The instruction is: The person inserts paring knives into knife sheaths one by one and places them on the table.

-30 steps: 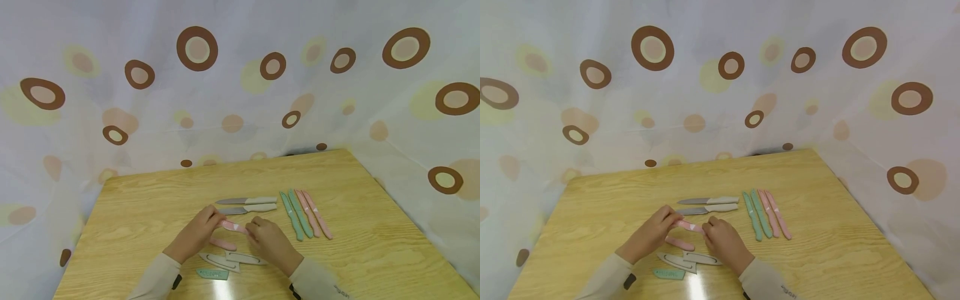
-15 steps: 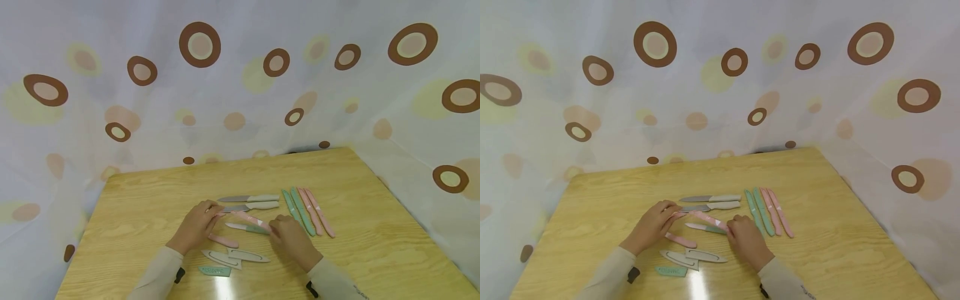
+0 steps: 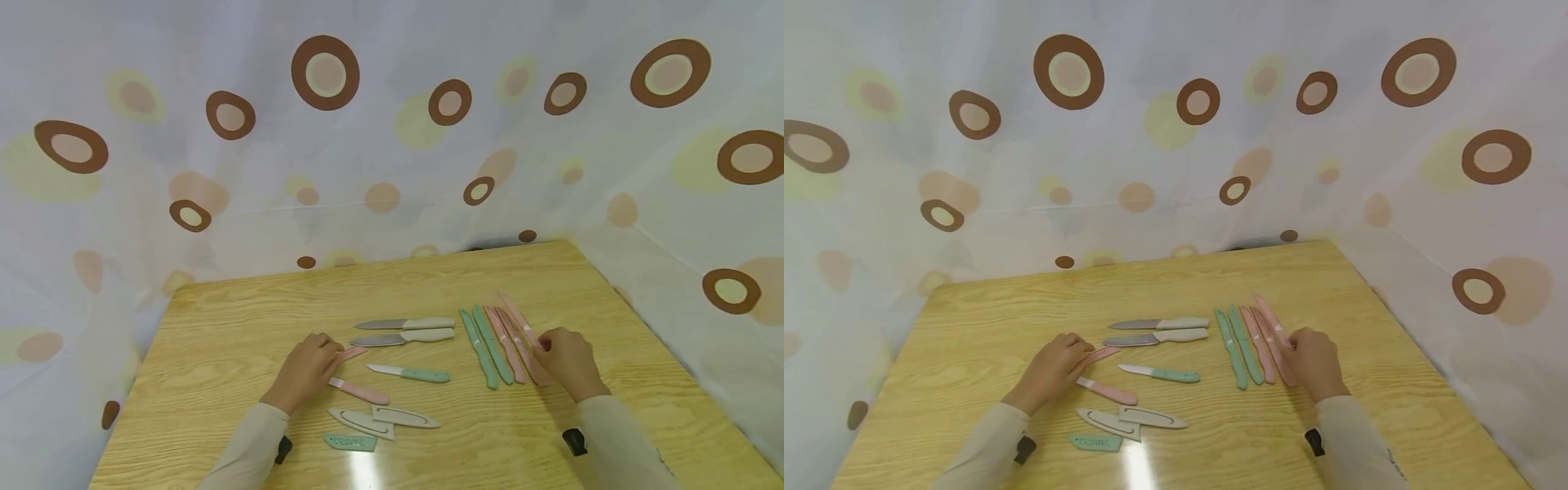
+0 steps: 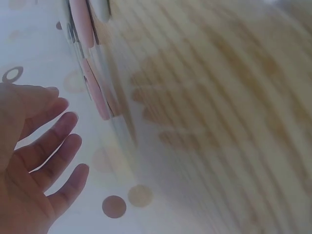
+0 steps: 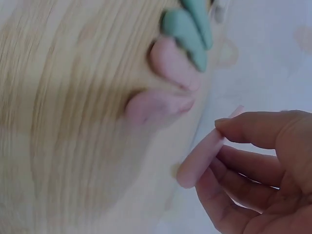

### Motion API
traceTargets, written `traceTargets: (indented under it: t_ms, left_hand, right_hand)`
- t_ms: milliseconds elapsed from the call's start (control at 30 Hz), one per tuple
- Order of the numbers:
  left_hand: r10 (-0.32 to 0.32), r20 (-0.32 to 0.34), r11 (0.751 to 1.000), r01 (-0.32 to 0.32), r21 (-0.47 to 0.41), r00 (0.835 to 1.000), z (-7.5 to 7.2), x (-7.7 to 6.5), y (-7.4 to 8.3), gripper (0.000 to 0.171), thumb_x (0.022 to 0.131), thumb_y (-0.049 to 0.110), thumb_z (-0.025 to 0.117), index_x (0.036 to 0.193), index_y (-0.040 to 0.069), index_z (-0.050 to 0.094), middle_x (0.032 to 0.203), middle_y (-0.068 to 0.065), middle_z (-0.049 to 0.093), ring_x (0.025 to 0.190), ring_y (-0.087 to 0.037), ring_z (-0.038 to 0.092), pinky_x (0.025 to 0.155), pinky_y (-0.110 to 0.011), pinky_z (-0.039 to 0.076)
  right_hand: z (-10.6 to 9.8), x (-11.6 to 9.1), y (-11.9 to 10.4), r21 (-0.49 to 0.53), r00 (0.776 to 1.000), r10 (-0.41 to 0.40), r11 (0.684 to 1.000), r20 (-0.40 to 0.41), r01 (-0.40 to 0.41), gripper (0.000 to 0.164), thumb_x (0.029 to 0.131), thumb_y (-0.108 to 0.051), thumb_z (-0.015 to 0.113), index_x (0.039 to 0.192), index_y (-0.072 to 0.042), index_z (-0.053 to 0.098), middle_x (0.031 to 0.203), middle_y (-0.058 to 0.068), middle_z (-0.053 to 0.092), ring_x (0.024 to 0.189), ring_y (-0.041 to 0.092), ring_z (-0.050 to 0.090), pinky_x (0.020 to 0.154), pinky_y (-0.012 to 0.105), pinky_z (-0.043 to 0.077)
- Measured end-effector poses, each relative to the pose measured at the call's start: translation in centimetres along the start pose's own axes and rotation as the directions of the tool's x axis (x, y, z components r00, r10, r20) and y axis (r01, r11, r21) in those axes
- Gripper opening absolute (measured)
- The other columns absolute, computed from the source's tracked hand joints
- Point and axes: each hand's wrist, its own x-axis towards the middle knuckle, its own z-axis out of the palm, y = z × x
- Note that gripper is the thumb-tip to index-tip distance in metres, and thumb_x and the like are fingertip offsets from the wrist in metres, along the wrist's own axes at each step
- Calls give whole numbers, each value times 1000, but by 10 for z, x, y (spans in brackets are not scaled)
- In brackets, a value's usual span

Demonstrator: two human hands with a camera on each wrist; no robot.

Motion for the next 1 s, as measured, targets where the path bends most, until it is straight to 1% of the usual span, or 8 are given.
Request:
traceTargets:
  t_ms: [67,133,200,300,433,567,767,1000]
  left_hand:
    - [-6,4,1000,6,2,1000,0,-1,-1,14,88,16,71,98,7,72,93,-5,66,84,-21,59,70,-35,53]
    - [-13,11,1000,13,7,1000,-1,-2,-1,14,88,17,71,98,7,72,93,-5,65,84,-21,59,70,-35,53]
    - [-17,16,1000,16,17,1000,0,-4,-1,14,88,17,70,98,7,72,93,-4,65,84,-21,58,70,-35,53]
    - [-16,11,1000,16,16,1000,1,-5,-2,13,88,16,71,97,7,72,92,-4,66,84,-21,59,70,-35,53]
    - [-13,-3,1000,13,1,1000,1,-8,-3,11,87,15,71,96,8,72,92,-3,66,84,-20,59,72,-35,53]
    - [-26,-2,1000,26,-16,1000,-1,-10,-3,11,88,15,70,96,8,72,91,-3,66,85,-20,59,73,-36,53]
    - [-32,-4,999,32,-39,999,-2,-12,-5,11,88,15,70,96,7,72,91,-4,67,86,-22,60,74,-38,53]
    - [-38,8,999,38,-36,999,0,-13,-5,13,88,15,70,100,8,71,94,-5,68,87,-23,61,74,-39,53]
  right_hand:
    - [-1,2,9,4,999,26,1000,29,-26,17,86,-5,62,73,5,66,53,1,50,46,13,42,44,27,34]
    - [1,5,16,13,997,60,998,53,-61,19,85,-4,60,67,2,64,50,-1,45,44,12,37,45,26,30]
    - [6,8,21,19,994,84,996,73,-86,24,86,-5,59,62,-2,61,48,-1,44,43,12,36,44,25,30]
    - [15,11,26,15,991,103,994,82,-105,26,83,-5,57,57,-6,55,47,-1,43,42,12,35,42,24,30]
    - [22,12,29,1,995,95,995,42,-95,27,78,-4,58,53,-9,49,44,-1,41,41,12,36,39,25,30]
    - [24,10,27,-1,996,87,996,9,-87,29,77,-3,59,50,-9,48,42,-2,40,39,12,35,40,26,31]
    - [23,7,24,9,995,99,995,13,-99,29,81,-4,60,54,-7,52,43,-1,43,40,13,38,41,28,33]
    - [23,7,26,13,994,106,994,30,-106,23,84,-6,58,61,-2,59,50,3,52,45,16,45,45,31,37]
